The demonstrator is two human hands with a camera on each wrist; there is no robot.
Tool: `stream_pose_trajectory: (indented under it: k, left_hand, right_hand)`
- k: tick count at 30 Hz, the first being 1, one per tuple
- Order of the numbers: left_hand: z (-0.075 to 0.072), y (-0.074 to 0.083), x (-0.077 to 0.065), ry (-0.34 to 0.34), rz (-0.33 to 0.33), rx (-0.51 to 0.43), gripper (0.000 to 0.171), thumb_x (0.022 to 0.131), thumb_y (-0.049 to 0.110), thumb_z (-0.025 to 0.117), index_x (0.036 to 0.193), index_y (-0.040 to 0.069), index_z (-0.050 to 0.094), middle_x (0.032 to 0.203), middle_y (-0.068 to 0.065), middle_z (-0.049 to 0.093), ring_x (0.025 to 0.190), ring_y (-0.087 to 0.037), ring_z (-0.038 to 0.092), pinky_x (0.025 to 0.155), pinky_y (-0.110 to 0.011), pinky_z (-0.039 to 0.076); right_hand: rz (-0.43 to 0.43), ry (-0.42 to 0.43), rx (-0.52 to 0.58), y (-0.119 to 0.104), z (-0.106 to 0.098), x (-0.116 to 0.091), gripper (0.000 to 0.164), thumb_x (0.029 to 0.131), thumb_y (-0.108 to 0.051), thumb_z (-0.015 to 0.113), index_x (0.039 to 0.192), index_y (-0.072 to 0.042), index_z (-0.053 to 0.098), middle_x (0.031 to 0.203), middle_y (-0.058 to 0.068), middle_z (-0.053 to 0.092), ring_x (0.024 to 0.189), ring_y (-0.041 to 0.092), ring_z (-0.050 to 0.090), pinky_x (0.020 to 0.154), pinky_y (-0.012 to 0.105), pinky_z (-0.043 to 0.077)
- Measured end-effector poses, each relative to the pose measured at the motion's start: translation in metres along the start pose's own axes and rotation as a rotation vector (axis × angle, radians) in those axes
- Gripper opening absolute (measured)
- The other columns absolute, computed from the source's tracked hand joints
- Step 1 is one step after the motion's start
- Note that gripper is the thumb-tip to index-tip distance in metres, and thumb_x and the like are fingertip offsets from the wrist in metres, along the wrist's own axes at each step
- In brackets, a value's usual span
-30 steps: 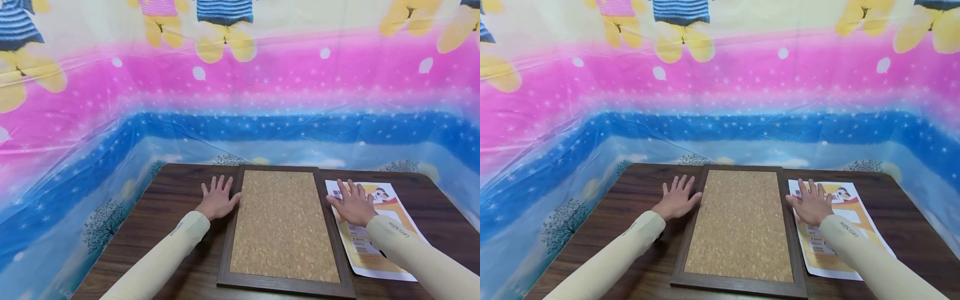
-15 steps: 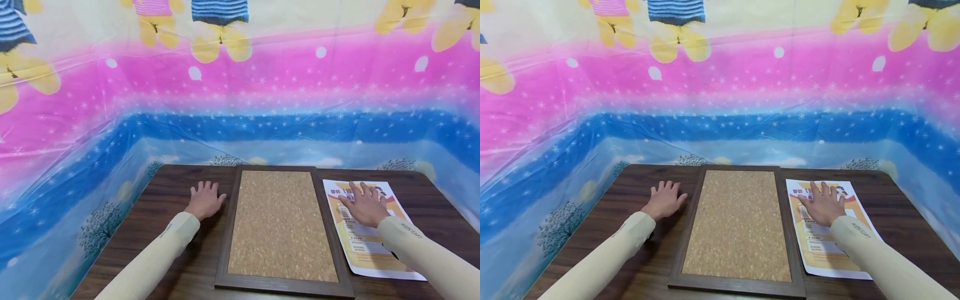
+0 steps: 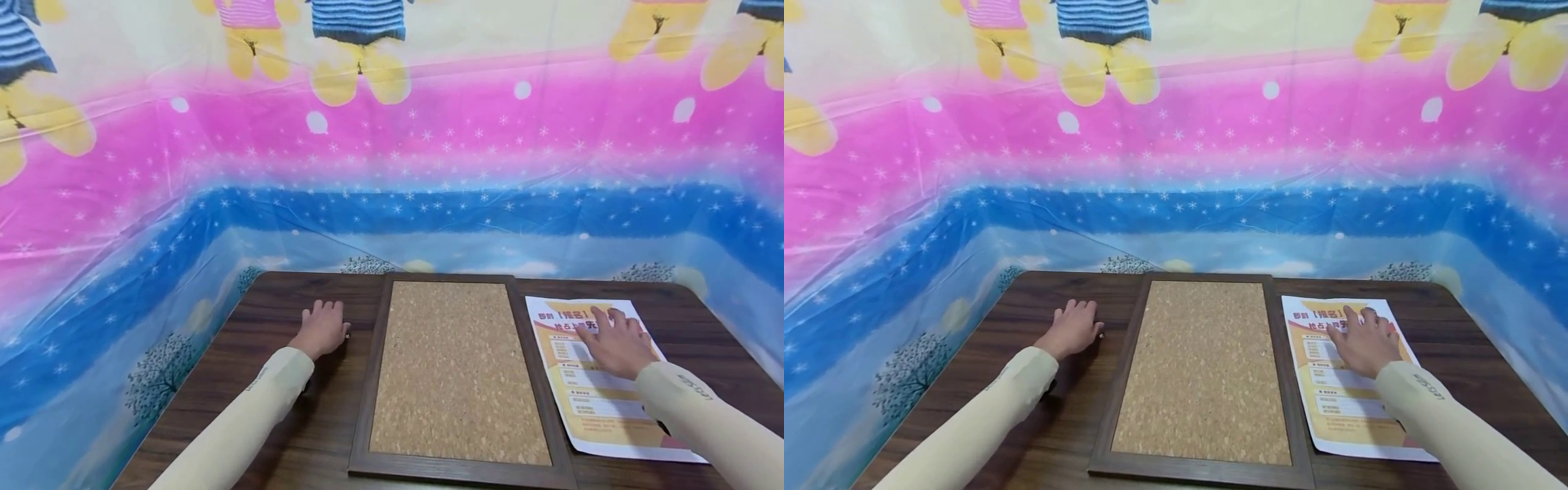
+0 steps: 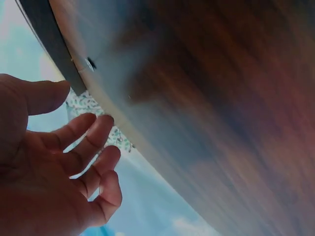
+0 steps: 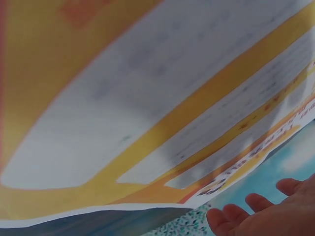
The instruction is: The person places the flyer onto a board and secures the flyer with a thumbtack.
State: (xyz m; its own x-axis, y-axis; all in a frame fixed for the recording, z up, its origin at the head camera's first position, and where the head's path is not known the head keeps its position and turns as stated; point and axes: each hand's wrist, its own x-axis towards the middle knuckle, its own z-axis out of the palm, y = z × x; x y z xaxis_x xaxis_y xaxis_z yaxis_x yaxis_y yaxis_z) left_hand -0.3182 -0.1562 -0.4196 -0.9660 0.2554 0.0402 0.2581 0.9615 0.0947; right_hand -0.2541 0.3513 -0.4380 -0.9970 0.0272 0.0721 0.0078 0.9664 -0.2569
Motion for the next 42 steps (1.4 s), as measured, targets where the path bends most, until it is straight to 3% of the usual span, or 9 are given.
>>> stream_pose_trajectory:
  k: [10,17,28,35,42]
  left_hand:
    - [0.0,-0.002,0.001,-0.019,0.024,0.029,0.042,0.085,0.027,0.053,0.117,0.002,0.047,0.107,-0.014,0.052,0.095,-0.031,0.04,0.072,-0.045,0.029]
    - [0.002,0.0,0.002,-0.037,0.043,0.027,0.044,0.085,0.026,0.053,0.122,0.003,0.045,0.112,-0.013,0.051,0.099,-0.031,0.04,0.076,-0.047,0.029]
    - [0.002,0.003,0.007,-0.068,0.043,0.021,0.029,0.086,0.023,0.052,0.11,0.007,0.054,0.097,-0.008,0.056,0.082,-0.023,0.039,0.066,-0.039,0.025]
    - [0.0,0.004,0.007,-0.053,0.066,0.021,0.033,0.088,0.023,0.049,0.116,0.006,0.052,0.104,-0.009,0.055,0.085,-0.024,0.041,0.068,-0.04,0.026]
    - [0.0,0.005,0.006,-0.07,0.084,0.017,0.042,0.084,0.028,0.055,0.119,0.005,0.05,0.11,-0.011,0.053,0.096,-0.027,0.042,0.072,-0.043,0.027]
  right_hand:
    - [0.07,0.038,-0.017,0.024,-0.003,-0.003,0.062,0.086,-0.036,0.043,0.128,0.007,0.026,0.112,0.033,0.023,0.095,0.049,0.019,0.072,0.058,0.02]
    - [0.113,0.007,-0.047,0.039,-0.007,-0.006,0.063,0.085,-0.036,0.046,0.122,0.012,0.029,0.104,0.034,0.025,0.088,0.047,0.021,0.07,0.057,0.023]
    - [0.175,-0.066,-0.009,0.055,-0.014,-0.014,0.072,0.078,-0.038,0.054,0.117,0.017,0.03,0.098,0.035,0.026,0.084,0.048,0.022,0.068,0.059,0.024]
    - [0.217,-0.056,-0.031,0.058,-0.013,-0.015,0.077,0.074,-0.044,0.057,0.112,0.019,0.033,0.093,0.035,0.028,0.082,0.048,0.023,0.066,0.06,0.025]
    - [0.286,-0.072,-0.061,0.06,-0.01,-0.014,0.087,0.069,-0.051,0.06,0.111,0.02,0.033,0.091,0.036,0.027,0.082,0.049,0.022,0.068,0.06,0.025]
